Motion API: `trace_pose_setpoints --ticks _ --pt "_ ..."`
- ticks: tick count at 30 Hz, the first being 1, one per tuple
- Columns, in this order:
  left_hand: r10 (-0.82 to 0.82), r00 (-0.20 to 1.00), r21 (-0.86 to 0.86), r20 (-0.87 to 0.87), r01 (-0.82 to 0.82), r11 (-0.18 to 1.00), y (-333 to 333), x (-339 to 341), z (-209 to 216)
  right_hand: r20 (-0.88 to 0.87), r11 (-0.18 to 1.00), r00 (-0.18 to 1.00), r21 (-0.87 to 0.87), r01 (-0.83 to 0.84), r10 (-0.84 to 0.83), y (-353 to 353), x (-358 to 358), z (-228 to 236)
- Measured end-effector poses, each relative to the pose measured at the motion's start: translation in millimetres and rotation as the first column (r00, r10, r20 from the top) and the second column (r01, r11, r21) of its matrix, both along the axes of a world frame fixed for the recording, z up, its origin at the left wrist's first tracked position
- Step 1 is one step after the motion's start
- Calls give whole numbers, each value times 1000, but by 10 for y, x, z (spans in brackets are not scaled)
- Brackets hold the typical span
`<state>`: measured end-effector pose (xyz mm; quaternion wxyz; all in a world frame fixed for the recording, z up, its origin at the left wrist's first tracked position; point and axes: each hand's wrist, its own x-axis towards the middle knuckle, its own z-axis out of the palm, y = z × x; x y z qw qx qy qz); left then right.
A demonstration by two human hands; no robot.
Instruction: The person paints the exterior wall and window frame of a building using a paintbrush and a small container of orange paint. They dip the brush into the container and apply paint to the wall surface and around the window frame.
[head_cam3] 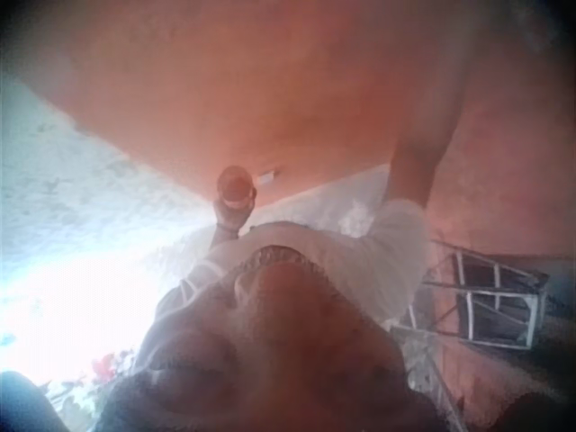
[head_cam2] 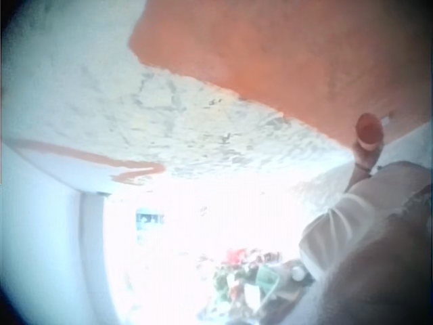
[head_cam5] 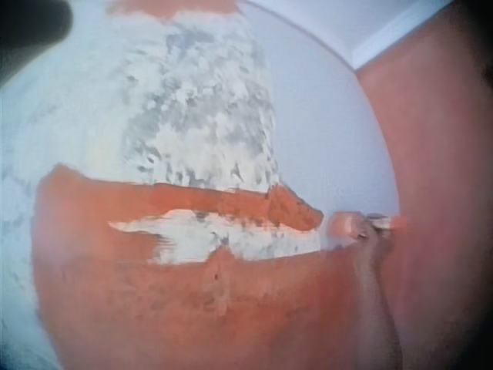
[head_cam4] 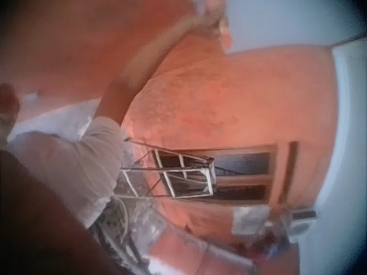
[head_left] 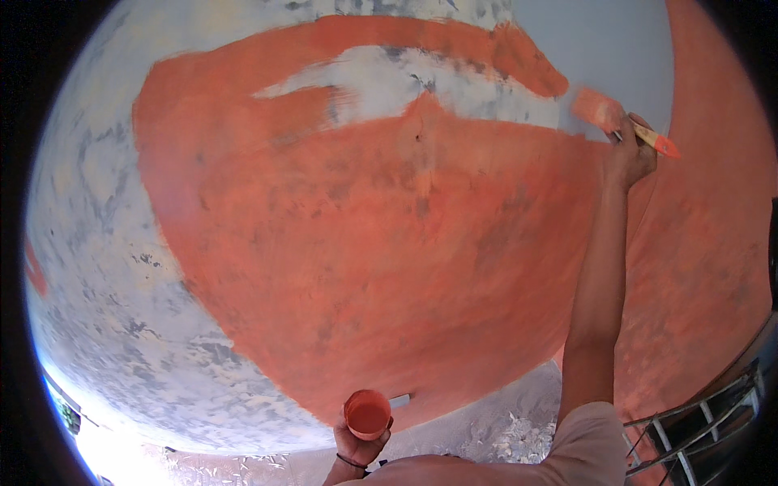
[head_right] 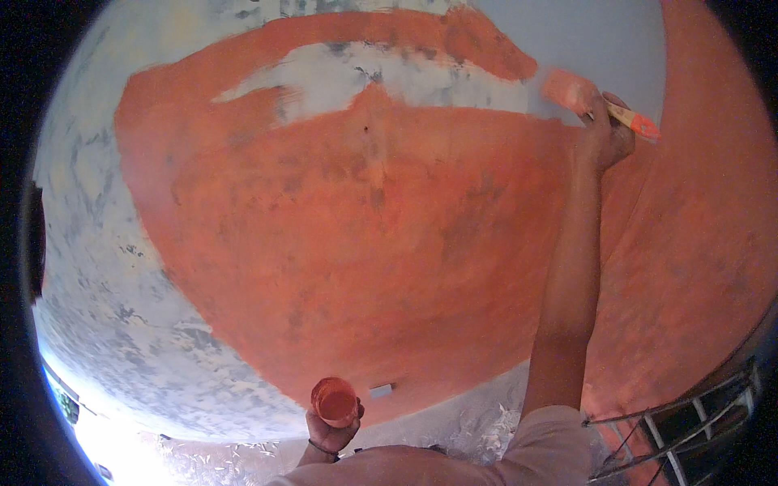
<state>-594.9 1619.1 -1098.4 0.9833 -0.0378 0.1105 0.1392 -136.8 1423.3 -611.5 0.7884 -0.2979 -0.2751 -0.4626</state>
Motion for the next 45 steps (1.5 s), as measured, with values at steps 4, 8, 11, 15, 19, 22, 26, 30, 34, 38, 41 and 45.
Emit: trace_pose_setpoints --ticks 4,8,11,15,19,22,26,30,34,38,41,45 --pt "-42 999 -2 5 42 999 4 -3 -10 92 856 916 -328 399 -391 176 -329 -21" --pt "-52 999 33 14 51 998 27 44 -82 615 546 537 -199 814 -577 882 -868 -140" --pt "-32 998 45 45 30 999 16 20 -31 748 729 583 -200 654 -318 1174 -1428 -283" --pt "-36 998 95 42 32 995 82 -55 -127 662 910 688 -414 5 298 1468 -2175 -320" --pt "-22 998 127 64 14 992 90 -91 -64 324 787 773 -517 -338 545 1739 -2293 -212" --pt "-31 998 132 59 23 991 176 -198 -100 130 815 864 -423 -396 487 1652 -1970 -177" --pt "37 998 59 51 -40 997 277 -450 11 126 954 989 -296 -33 74 1243 -1503 -268" --pt "44 999 55 27 -45 997 395 -706 52 148 931 950 -206 301 -275 839 -1169 -157" --pt "40 999 87 38 -43 995 504 -919 0 277 729 797 -322 604 -537 1425 -1244 -111" --pt "74 996 140 51 -80 987 615 -1208 87 558 617 578 -143 774 -595 2422 -2537 -188" --pt "64 997 61 -47 -61 996 616 -1183 144 711 666 527 -111 737 -465 2729 -3170 -284" --pt "71 997 85 -28 -68 994 612 -1367 159 798 824 577 -203 528 -173 3005 -3800 -481"
